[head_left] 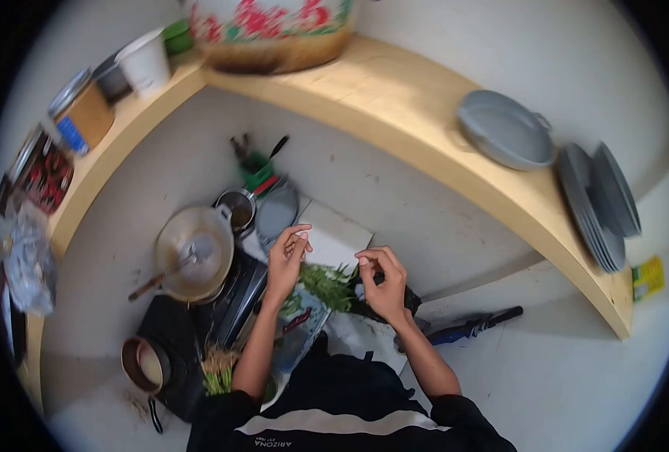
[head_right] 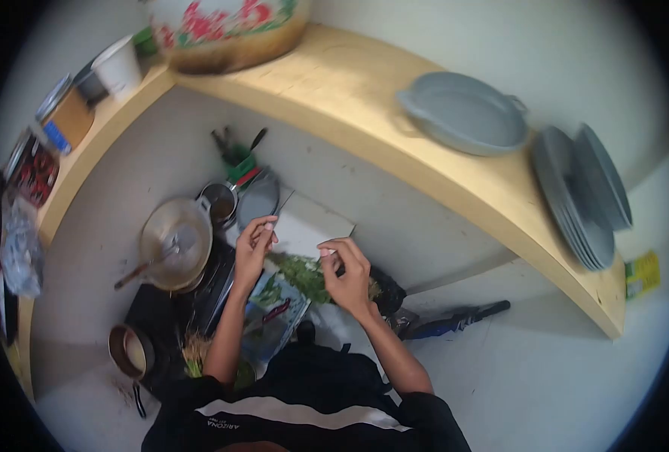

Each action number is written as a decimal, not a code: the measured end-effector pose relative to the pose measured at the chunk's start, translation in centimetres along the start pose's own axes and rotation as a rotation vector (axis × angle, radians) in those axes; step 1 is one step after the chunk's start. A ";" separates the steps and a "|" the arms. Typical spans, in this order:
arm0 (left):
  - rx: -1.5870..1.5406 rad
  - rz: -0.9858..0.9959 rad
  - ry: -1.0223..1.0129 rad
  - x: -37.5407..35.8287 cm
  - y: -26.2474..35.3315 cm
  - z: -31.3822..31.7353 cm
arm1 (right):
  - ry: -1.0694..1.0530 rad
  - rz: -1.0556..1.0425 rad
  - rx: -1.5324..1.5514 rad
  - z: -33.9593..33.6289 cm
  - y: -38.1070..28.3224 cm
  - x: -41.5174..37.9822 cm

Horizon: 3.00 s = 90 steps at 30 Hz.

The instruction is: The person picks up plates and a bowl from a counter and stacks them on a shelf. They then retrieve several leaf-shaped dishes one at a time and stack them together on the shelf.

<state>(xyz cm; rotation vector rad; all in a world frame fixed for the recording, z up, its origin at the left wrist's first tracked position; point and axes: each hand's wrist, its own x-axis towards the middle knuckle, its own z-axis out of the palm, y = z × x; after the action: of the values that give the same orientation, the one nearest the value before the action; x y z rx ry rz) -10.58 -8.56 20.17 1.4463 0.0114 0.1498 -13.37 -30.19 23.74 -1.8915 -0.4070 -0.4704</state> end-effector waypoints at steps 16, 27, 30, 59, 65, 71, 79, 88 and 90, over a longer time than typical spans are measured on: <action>-0.303 -0.376 0.421 -3.1 -19.4 -11.0 | -0.462 0.434 -0.140 11.2 22.8 -9.3; -0.484 -0.270 0.571 4.5 -24.8 -12.1 | -0.526 0.613 0.051 22.2 30.2 4.6; -0.453 -0.311 0.605 6.0 -25.8 -12.8 | -0.550 0.613 -0.055 24.9 30.9 8.4; -0.354 -0.101 0.736 6.9 -25.2 -8.5 | -0.338 0.279 -0.279 27.1 26.1 6.9; -0.331 -0.120 0.686 0.4 -20.5 -7.0 | -0.149 0.434 0.072 20.4 21.4 0.8; -0.295 -0.175 0.494 -4.9 -14.3 -6.6 | -0.010 0.525 0.160 8.5 13.6 -0.2; -0.142 -0.083 0.290 -6.5 -9.0 -4.4 | -0.046 0.596 0.195 0.7 7.7 -4.7; -0.191 0.058 0.145 -9.6 -2.4 2.6 | 0.063 0.610 0.341 -8.5 3.7 -8.6; -0.240 0.089 0.114 -10.5 -1.9 4.4 | 0.076 0.468 0.370 -11.1 2.6 -9.4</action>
<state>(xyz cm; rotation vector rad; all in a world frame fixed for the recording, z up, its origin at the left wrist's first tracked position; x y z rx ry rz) -20.33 -14.29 17.96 1.1976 0.0221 0.2966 -21.65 -42.03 20.62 -1.5366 0.0093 -0.1377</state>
